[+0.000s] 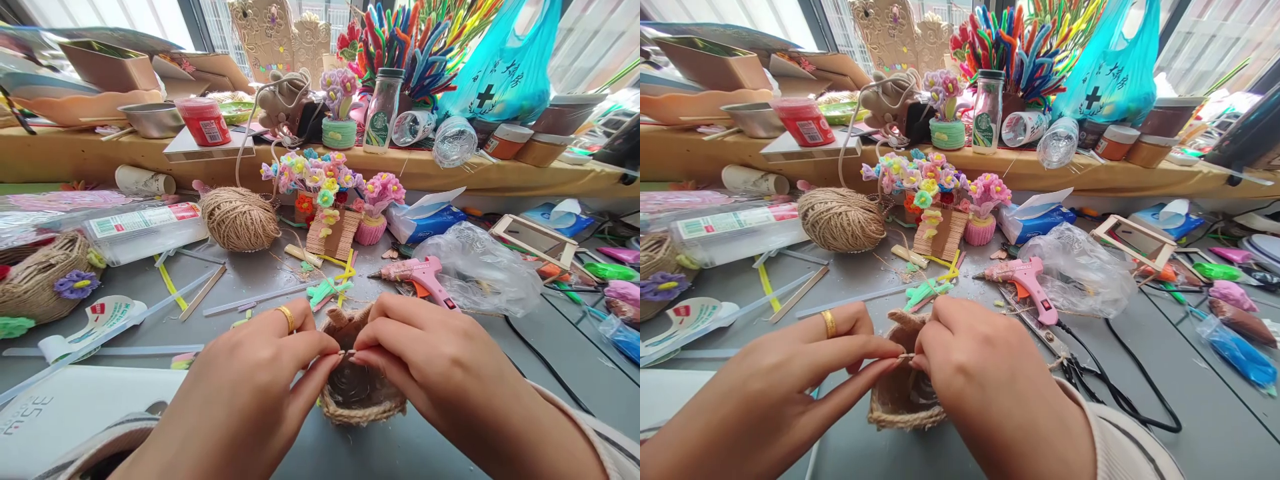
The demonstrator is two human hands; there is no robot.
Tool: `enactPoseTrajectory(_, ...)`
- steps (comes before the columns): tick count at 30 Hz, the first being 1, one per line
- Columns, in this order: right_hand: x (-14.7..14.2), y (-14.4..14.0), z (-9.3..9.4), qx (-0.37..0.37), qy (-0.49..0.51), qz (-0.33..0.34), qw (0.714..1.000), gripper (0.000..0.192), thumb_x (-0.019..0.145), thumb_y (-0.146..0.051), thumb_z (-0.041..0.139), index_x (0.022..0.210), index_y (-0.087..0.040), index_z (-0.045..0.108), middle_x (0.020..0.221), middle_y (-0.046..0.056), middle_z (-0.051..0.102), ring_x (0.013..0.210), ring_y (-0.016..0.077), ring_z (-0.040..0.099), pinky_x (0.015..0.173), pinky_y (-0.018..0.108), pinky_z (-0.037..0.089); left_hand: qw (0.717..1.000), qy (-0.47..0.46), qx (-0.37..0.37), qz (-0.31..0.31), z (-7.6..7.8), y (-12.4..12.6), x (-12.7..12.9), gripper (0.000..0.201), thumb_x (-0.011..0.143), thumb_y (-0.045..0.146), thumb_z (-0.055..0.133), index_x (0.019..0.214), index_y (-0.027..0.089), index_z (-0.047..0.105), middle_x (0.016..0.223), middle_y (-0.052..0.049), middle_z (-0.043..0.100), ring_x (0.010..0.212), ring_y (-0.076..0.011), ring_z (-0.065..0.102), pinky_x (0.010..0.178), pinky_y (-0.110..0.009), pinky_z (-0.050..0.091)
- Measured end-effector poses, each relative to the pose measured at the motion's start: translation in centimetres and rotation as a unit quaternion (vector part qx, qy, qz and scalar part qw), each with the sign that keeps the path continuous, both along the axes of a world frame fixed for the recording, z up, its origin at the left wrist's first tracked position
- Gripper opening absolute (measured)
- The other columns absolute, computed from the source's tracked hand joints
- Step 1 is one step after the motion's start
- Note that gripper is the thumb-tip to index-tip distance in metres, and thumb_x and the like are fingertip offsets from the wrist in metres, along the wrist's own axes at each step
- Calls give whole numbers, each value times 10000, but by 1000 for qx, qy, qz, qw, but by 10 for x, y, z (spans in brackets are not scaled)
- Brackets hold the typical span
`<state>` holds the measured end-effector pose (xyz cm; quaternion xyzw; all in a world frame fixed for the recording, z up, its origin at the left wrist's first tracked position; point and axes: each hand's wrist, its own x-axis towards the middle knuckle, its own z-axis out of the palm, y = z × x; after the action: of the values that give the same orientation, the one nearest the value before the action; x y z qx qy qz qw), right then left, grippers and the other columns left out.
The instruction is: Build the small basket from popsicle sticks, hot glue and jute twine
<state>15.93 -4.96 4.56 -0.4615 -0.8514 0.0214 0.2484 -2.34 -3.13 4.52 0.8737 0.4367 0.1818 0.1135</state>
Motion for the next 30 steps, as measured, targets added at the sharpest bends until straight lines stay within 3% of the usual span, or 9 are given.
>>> enactPoseTrajectory(13, 0, -1, 4, -44, -2, -7, 999, 241, 837, -217, 449, 697, -144, 632, 677, 30, 567, 603, 134, 531, 544, 255, 404, 999, 31, -20, -8, 9, 0, 4, 169, 793, 245, 492, 728, 276, 645, 701, 15, 540, 590, -130, 507, 530, -242, 371)
enactPoseTrajectory(30, -1, -2, 4, -3, -22, -10, 1000, 293, 849, -242, 435, 655, -133, 625, 631, 32, 549, 571, 116, 515, 528, 235, 394, 999, 33, -4, -18, 9, -1, 5, 180, 796, 244, 496, 665, 241, 620, 685, 17, 526, 566, -122, 487, 525, -242, 366)
